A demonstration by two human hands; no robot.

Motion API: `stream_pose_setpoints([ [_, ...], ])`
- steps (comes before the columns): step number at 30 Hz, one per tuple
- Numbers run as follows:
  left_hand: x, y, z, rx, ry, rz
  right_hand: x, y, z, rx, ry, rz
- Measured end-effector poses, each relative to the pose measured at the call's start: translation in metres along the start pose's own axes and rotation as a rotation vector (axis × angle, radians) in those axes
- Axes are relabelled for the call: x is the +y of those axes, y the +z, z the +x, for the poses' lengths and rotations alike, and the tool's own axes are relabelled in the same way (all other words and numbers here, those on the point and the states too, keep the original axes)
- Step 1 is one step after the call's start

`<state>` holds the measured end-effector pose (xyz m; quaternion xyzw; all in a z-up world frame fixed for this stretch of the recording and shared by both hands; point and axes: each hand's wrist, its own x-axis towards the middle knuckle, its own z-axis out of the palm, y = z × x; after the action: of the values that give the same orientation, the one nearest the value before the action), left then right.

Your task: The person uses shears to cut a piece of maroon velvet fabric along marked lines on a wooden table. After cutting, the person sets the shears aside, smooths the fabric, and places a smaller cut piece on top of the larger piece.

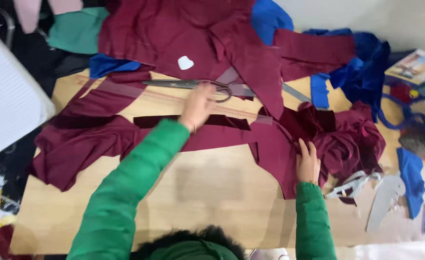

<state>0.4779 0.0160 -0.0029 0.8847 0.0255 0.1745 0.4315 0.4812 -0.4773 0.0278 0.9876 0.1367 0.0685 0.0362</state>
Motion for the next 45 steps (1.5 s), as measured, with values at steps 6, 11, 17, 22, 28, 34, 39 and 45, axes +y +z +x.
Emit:
stream_pose_setpoints([
  [6, 0.044, 0.045, -0.139, -0.422, 0.312, 0.481, 0.059, 0.058, 0.024, 0.029, 0.034, -0.384],
  [11, 0.001, 0.008, -0.127, -0.106, 0.456, 0.715, -0.027, -0.014, 0.011, 0.275, -0.009, -0.168],
  [17, -0.051, -0.109, -0.046, 0.166, 0.297, 1.122, -0.191, -0.086, -0.04, 0.371, -0.065, 0.849],
  [22, 0.009, -0.203, -0.017, 0.38, 0.246, 0.666, -0.276, -0.116, -0.089, -0.04, -0.457, 1.182],
  [28, 0.036, -0.152, -0.062, 0.248, 0.273, 0.623, -0.228, -0.094, -0.118, 0.018, -0.33, 0.962],
  [34, 0.081, -0.052, -0.157, -0.465, 0.154, -0.337, -0.071, -0.045, -0.163, 0.343, 0.129, 0.504],
  [39, 0.048, -0.011, -0.164, -0.271, 0.33, 0.477, 0.025, -0.022, -0.184, 0.145, 0.327, 0.373],
  [45, 0.019, -0.004, -0.158, -0.343, 0.191, 0.391, 0.129, 0.045, -0.172, -0.038, 0.345, 0.274],
])
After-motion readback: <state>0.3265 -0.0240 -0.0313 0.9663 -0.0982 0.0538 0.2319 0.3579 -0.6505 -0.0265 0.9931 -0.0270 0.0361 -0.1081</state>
